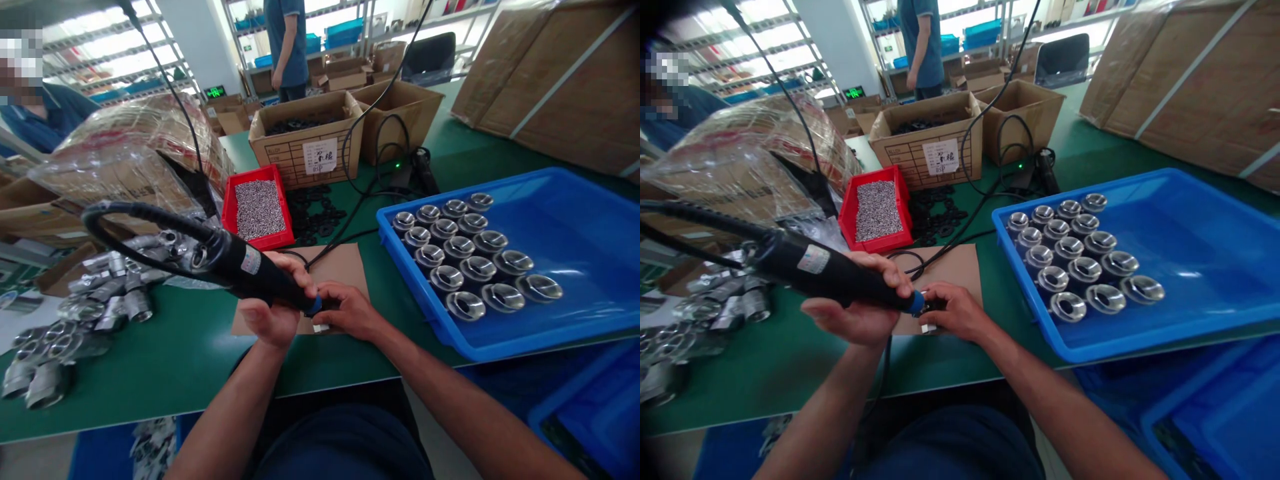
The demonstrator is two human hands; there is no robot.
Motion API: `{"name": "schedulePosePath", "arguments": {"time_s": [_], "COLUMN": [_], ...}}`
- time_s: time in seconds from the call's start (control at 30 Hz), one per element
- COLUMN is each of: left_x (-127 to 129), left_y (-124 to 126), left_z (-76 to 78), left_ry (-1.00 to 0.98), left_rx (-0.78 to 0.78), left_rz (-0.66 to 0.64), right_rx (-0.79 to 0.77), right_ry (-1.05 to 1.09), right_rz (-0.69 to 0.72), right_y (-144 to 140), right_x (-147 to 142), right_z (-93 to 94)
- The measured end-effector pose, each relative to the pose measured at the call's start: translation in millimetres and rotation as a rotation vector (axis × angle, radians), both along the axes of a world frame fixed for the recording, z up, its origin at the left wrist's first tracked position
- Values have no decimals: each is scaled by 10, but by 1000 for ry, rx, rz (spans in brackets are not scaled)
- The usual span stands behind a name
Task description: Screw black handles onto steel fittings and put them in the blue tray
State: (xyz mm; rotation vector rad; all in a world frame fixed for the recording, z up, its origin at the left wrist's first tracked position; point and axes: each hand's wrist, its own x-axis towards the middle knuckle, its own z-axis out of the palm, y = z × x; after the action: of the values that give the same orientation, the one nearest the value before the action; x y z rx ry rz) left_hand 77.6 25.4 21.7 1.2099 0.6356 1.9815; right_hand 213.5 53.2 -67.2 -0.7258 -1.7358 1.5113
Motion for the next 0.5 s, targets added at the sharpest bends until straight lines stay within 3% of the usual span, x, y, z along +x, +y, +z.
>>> {"name": "schedulePosePath", "arguments": {"time_s": [0.5], "left_x": [72], "left_y": [-2], "left_z": [-94], "left_ry": [53], "left_rx": [-8], "left_rz": [36], "right_rx": [22], "right_ry": [-11], "right_rz": [26], "right_y": [-6], "right_x": [2], "right_z": [3]}}
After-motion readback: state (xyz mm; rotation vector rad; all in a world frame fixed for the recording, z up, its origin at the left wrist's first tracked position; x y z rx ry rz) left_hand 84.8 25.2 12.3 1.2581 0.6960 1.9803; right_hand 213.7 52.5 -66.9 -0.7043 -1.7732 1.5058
